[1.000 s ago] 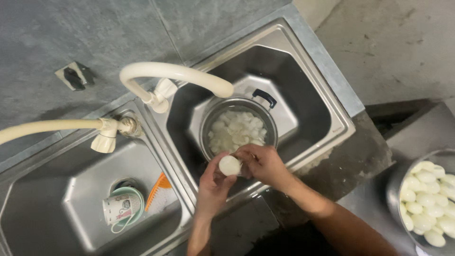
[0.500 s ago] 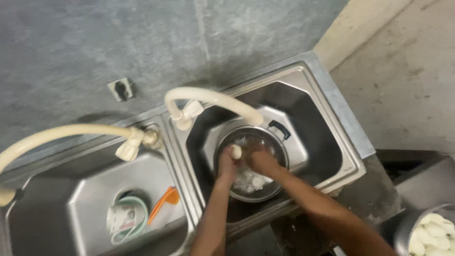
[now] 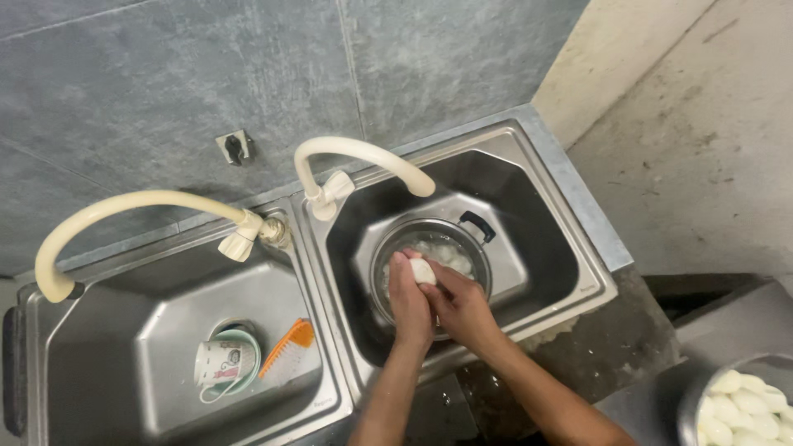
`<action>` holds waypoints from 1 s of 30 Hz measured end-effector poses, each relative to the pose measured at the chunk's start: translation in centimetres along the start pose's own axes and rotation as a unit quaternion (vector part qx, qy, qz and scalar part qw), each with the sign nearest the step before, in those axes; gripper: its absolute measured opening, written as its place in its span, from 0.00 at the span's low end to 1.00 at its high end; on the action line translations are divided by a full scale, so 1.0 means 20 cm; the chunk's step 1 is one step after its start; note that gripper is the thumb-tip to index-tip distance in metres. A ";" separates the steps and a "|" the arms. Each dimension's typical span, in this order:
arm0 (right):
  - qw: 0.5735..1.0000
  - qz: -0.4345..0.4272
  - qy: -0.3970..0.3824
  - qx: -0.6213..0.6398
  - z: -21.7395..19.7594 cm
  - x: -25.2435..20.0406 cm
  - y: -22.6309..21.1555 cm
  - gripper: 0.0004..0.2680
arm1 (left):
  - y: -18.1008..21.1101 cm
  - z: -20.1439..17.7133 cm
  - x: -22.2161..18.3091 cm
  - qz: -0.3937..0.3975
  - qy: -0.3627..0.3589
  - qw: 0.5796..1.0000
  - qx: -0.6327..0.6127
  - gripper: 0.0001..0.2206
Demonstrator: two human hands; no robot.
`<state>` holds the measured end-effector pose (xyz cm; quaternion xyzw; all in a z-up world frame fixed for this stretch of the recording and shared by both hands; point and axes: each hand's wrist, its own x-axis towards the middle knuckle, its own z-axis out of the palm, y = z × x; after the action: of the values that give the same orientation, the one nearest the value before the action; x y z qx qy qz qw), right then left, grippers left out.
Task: The person peels shells from boiled eggs by hand over a pot of water in a sink, then places the peeled eggs into a separate bowl.
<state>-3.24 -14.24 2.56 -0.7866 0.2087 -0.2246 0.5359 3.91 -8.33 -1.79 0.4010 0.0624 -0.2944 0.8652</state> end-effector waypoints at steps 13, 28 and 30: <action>0.998 -0.001 0.024 -0.057 -0.08 -0.15 0.01 0.12 | 0.08 0.10 -0.13 -0.130 0.083 0.978 -0.140 0.20; 0.973 0.077 -0.131 -0.175 -0.15 0.09 -0.12 0.23 | 0.09 -0.16 0.03 -0.115 -0.066 0.989 0.065 0.34; 0.972 0.043 -0.166 -0.163 -0.13 0.05 -0.11 0.23 | 0.10 -0.18 -0.01 -0.130 -0.092 0.979 0.127 0.33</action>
<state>-3.85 -16.03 5.67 -0.8801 0.1843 -0.0306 0.4365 5.27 -4.56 -2.89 0.4671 -0.0043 -0.4454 0.7639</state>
